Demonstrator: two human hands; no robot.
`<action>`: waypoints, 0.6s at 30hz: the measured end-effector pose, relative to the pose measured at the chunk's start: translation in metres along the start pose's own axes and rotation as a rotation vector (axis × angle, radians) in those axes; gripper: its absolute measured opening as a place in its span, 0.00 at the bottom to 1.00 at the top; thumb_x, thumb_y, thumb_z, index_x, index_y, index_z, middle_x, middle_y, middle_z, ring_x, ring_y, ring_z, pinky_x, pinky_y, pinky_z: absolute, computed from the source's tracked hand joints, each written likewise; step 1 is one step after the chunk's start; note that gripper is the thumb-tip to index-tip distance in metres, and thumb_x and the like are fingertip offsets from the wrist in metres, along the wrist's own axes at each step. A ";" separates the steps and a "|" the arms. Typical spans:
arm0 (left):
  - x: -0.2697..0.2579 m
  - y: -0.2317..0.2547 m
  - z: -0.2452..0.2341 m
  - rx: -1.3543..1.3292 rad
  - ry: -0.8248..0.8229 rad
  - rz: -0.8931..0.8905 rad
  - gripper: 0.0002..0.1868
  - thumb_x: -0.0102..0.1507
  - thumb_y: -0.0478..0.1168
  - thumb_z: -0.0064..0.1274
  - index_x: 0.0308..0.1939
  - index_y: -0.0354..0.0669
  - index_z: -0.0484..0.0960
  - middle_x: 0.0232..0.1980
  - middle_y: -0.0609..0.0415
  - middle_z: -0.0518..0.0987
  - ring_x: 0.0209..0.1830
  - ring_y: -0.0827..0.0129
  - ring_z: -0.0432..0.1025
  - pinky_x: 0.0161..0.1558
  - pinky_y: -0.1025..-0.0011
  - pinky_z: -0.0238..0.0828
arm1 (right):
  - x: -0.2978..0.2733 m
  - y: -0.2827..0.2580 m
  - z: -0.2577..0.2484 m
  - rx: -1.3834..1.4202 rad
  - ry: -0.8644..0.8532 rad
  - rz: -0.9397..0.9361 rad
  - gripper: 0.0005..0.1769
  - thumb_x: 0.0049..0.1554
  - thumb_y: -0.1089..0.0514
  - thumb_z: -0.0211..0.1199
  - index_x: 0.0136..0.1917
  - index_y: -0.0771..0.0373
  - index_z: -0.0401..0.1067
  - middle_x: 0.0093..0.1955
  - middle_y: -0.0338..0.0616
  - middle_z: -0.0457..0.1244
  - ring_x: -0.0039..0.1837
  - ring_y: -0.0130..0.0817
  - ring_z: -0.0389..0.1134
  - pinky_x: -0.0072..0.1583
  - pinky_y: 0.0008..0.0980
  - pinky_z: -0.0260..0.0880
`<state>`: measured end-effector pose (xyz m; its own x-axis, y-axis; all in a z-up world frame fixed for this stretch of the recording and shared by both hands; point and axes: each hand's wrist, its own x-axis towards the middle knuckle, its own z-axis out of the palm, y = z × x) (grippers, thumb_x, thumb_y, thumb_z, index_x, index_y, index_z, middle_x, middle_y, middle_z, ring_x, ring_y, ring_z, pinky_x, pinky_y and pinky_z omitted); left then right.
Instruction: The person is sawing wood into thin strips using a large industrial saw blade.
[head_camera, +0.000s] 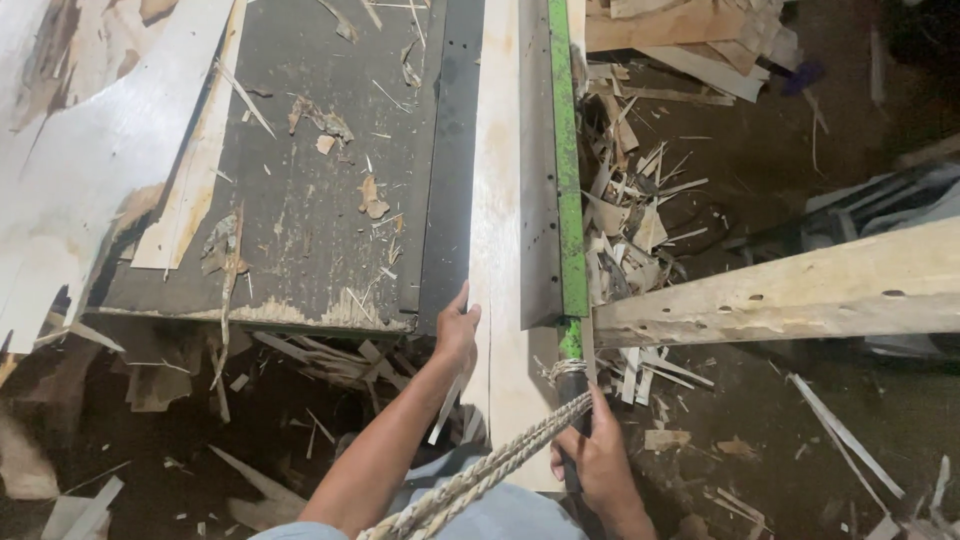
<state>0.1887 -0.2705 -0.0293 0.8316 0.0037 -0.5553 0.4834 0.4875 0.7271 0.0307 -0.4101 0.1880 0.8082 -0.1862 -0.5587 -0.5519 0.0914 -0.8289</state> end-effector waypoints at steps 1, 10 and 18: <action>-0.002 -0.005 0.000 0.001 -0.001 0.000 0.31 0.67 0.27 0.45 0.75 0.39 0.62 0.73 0.40 0.70 0.67 0.61 0.70 0.65 0.71 0.66 | -0.002 0.000 -0.001 0.002 0.001 0.000 0.36 0.49 0.71 0.58 0.71 0.61 0.58 0.29 0.45 0.60 0.26 0.31 0.60 0.26 0.32 0.60; -0.007 -0.017 -0.004 -0.166 -0.049 0.058 0.31 0.67 0.25 0.43 0.75 0.36 0.62 0.73 0.40 0.70 0.67 0.62 0.70 0.66 0.72 0.65 | 0.003 0.006 -0.001 -0.027 0.053 0.035 0.38 0.49 0.71 0.56 0.72 0.57 0.58 0.30 0.43 0.60 0.26 0.31 0.61 0.27 0.33 0.62; -0.038 0.015 -0.004 -0.052 0.014 -0.042 0.31 0.68 0.27 0.42 0.77 0.42 0.60 0.74 0.39 0.65 0.67 0.61 0.69 0.66 0.71 0.67 | 0.004 -0.002 0.002 -0.087 0.056 0.085 0.36 0.53 0.67 0.59 0.74 0.57 0.57 0.28 0.48 0.60 0.25 0.35 0.60 0.27 0.36 0.61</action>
<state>0.1636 -0.2604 0.0008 0.8066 -0.0059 -0.5911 0.5031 0.5318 0.6812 0.0353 -0.4091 0.1880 0.7466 -0.2364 -0.6219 -0.6353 0.0241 -0.7719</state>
